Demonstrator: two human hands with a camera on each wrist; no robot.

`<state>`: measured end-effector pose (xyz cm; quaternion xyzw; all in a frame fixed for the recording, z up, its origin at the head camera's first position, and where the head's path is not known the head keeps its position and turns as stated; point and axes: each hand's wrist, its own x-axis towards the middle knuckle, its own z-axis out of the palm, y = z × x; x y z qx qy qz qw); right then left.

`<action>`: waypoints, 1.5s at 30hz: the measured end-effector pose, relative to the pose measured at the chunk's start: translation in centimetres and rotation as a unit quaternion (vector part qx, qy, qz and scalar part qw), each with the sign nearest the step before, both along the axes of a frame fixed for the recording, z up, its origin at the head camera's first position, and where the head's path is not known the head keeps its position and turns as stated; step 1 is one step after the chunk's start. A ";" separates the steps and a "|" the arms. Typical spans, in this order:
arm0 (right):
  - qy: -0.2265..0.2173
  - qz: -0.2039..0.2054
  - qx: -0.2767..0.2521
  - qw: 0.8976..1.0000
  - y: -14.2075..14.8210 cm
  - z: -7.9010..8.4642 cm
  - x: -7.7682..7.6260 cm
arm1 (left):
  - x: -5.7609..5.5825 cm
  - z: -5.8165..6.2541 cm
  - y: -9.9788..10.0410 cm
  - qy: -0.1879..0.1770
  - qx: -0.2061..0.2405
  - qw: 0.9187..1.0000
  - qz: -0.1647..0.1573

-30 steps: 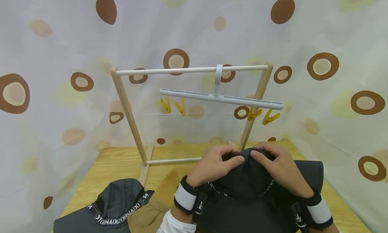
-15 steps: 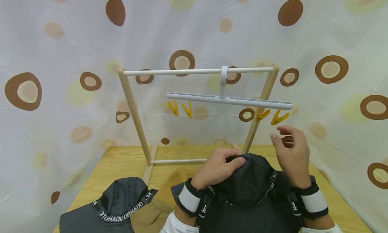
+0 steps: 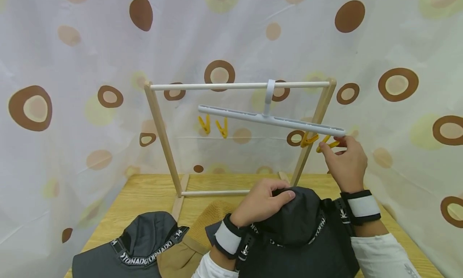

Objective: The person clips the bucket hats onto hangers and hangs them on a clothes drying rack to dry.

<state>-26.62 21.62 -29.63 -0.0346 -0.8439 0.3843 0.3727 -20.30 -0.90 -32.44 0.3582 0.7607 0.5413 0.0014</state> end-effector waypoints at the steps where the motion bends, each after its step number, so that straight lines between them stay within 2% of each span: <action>1: -0.002 -0.002 -0.001 1.000 0.0 0.1 -0.2 | 0.0 0.0 0.0 -0.001 0.002 1.000 -0.002; 10: 0.010 -0.035 -0.016 0.999 0.6 0.3 -1.4 | 0.0 -0.2 -0.2 -0.007 0.010 1.000 -0.002; 13: -0.013 -0.037 -0.037 0.999 0.5 0.9 -1.3 | -0.1 -0.2 -0.4 -0.006 0.002 1.000 0.009; 18: -0.050 -0.017 -0.080 0.995 0.9 1.5 -1.0 | -0.6 0.3 -0.1 0.013 -0.044 0.999 0.027; 26: -0.051 -0.004 -0.071 0.996 2.0 2.4 0.0 | -2.7 1.8 1.2 0.036 -0.126 0.991 0.036; 32: -0.078 0.010 -0.089 0.993 2.1 3.4 0.8 | -4.9 2.5 2.7 0.081 -0.163 0.981 0.061; 35: -0.080 0.009 -0.095 0.992 2.1 3.6 1.1 | -5.7 2.5 3.8 0.102 -0.145 0.981 0.075; 38: -0.071 0.015 -0.099 0.992 2.0 3.8 1.3 | -6.2 2.3 5.1 0.120 -0.108 0.983 0.086; 45: -0.043 0.033 -0.113 0.992 1.6 4.1 1.7 | -7.0 0.3 8.5 0.146 -0.009 0.985 0.088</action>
